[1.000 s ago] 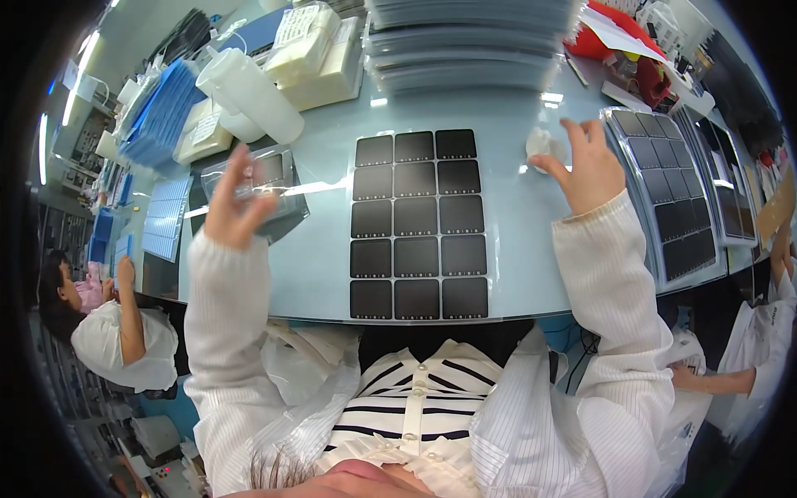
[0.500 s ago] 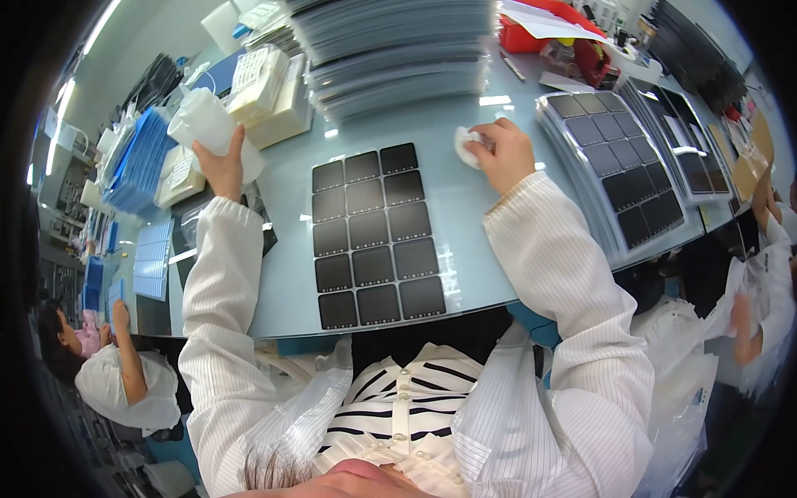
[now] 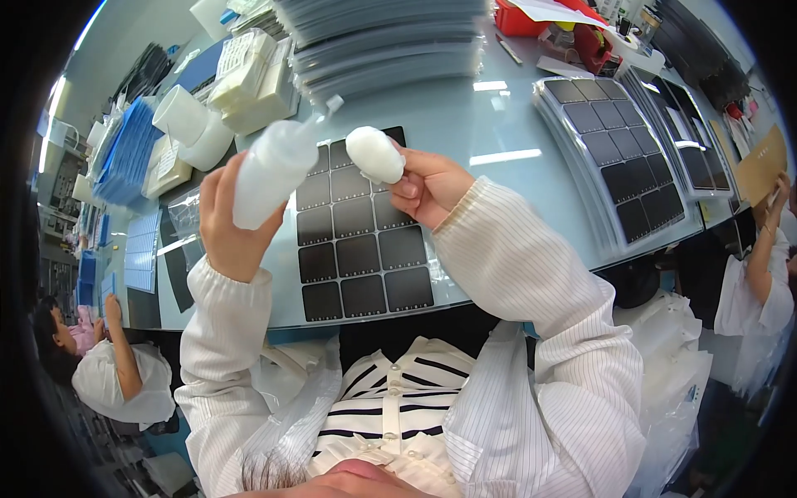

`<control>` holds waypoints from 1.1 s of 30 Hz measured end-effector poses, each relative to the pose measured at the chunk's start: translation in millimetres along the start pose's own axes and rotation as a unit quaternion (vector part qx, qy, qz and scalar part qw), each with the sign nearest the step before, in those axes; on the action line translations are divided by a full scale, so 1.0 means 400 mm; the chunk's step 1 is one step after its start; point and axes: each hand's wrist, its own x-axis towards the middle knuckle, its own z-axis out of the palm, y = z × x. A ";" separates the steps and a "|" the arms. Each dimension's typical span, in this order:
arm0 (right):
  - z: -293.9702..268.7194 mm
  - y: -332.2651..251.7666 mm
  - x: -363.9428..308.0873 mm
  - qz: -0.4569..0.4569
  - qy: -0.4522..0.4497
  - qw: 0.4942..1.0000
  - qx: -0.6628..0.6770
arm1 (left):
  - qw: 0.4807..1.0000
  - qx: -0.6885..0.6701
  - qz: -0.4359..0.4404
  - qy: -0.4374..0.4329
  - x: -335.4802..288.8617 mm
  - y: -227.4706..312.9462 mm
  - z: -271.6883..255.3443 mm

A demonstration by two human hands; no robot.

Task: Inspecting electronic component sheets and cleaning them with a cotton swab and solvent.

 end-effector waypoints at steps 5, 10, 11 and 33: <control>0.002 0.015 0.012 0.017 -0.011 1.000 0.012 | 0.997 0.075 0.020 -0.024 -0.035 -0.004 0.012; 0.002 0.015 0.015 0.025 -0.001 1.000 0.011 | 0.990 0.128 0.058 -0.018 -0.031 -0.009 -0.002; -0.003 0.016 0.017 0.028 -0.009 1.000 0.001 | 0.986 0.148 0.076 -0.008 -0.030 -0.011 -0.002; 0.024 0.012 0.008 0.018 0.058 0.998 -0.024 | 0.976 0.189 0.106 0.001 -0.011 -0.040 -0.016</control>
